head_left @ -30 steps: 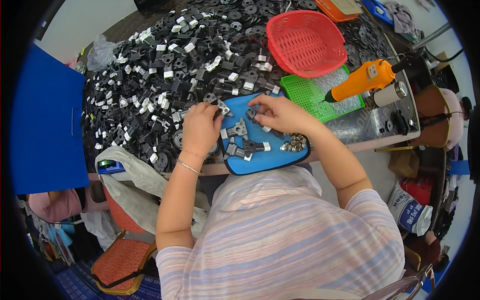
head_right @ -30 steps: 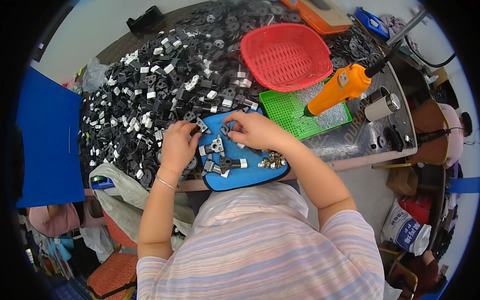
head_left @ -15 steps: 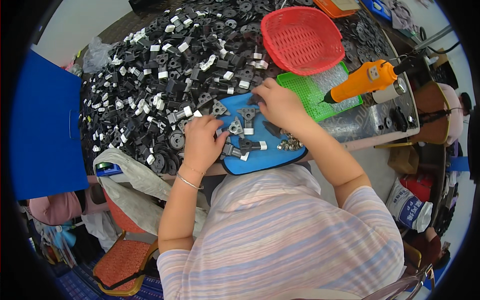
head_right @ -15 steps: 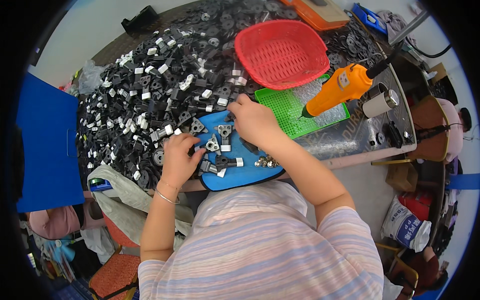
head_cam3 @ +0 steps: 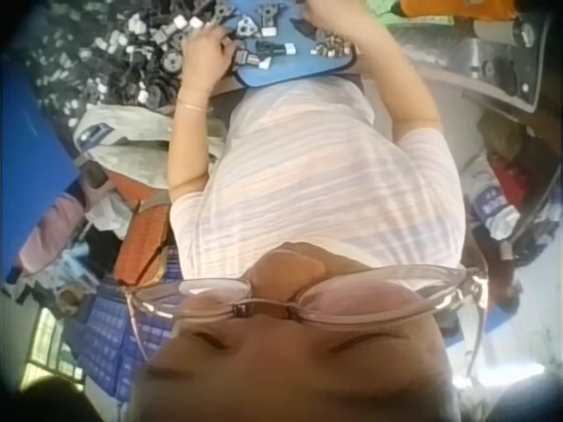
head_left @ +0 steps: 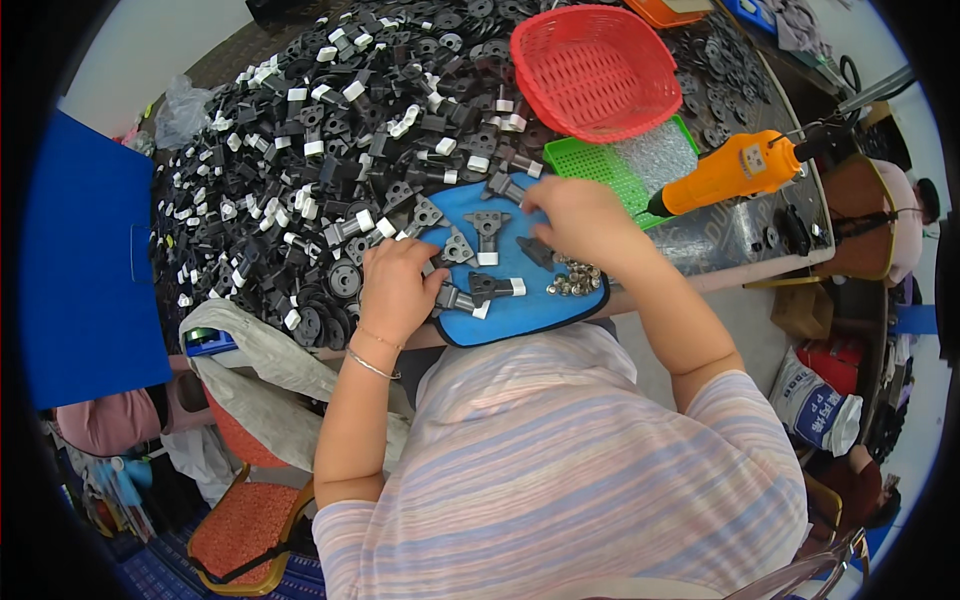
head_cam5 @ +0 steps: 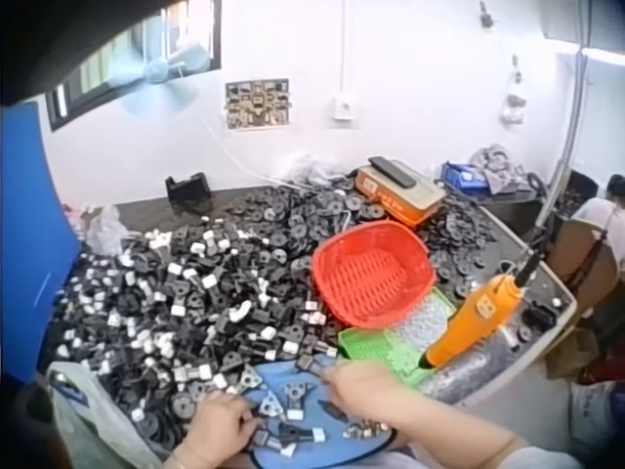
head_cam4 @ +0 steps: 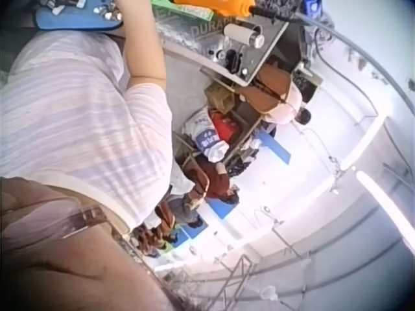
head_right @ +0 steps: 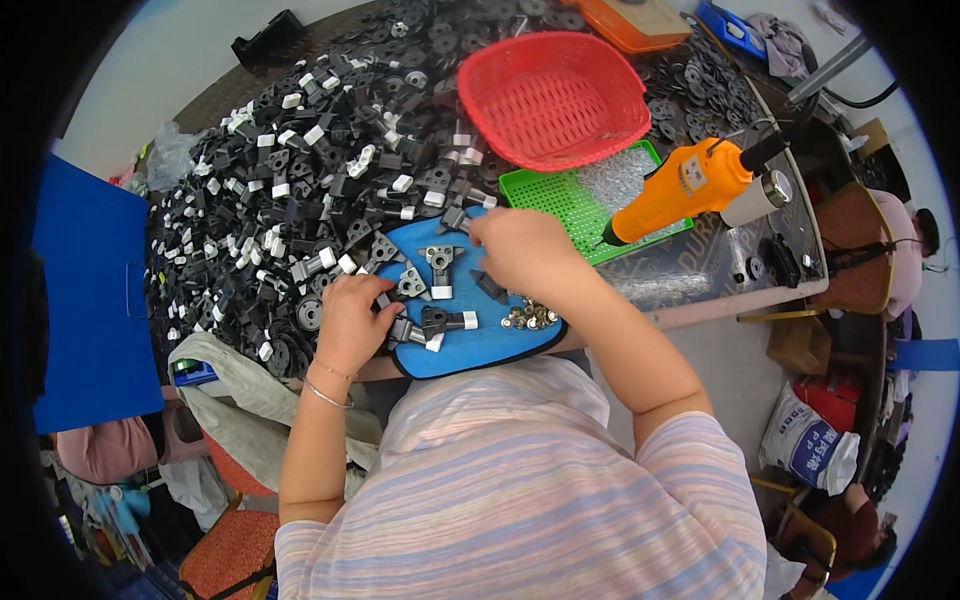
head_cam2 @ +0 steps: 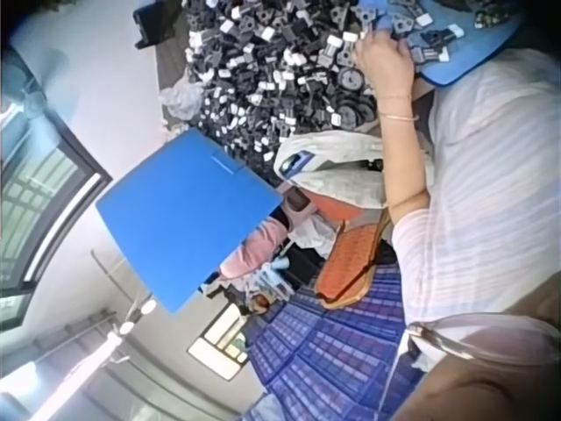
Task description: Assembling small mechanical components into a tray using an electric screwdriver.
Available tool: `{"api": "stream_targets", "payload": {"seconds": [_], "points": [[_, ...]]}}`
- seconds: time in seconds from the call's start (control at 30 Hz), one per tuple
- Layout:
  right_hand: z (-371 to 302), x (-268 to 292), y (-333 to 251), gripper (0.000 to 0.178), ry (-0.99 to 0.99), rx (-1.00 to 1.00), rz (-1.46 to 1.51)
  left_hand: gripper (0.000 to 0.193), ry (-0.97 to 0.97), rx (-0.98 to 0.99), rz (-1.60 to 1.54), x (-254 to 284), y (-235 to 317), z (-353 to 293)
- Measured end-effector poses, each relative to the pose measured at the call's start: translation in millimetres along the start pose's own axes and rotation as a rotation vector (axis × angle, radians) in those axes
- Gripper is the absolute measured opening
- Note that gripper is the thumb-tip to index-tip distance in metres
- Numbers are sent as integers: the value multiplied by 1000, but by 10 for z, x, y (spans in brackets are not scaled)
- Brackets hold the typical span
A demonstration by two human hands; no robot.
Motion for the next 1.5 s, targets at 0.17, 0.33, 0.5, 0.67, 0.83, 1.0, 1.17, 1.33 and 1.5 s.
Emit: {"api": "stream_targets", "payload": {"seconds": [0.17,0.33,0.5,0.67,0.83,1.0,1.17,1.33,1.5], "points": [[-142,-268,-59,42,-76,1,-139,23,-15,-3,3,1,3,45],[-113,-321,-16,37,-53,-30,-134,25,6,13,43,62,-16,5],[-139,-53,58,31,174,132,165,24,91,-27,-32,139,95,-153],[-3,-3,152,34,-203,195,264,33,1,-58,-156,75,180,-359],[13,-198,29,33,5,162,-47,44,21,-54,-122,-87,238,-401],[-103,-243,-256,23,-121,201,-30,37,47,-10,-128,-141,193,-401],[-112,-445,-281,28,-184,172,11,31,40,-1,-154,-94,109,-424],[-180,-386,-231,28,-155,137,-30,34,22,-30,-91,8,87,-437],[-205,-367,-255,28,-198,130,-76,42,-44,-112,9,-38,260,-377]]}}
Point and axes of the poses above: each hand's wrist, its own z-axis towards the middle knuckle, its own x-axis out of the back of the hand, y = z × x, the point moved 1 cm from there along z, towards the middle knuckle, and after that the axes turned 14 degrees about -y, right-handed, at the moved point
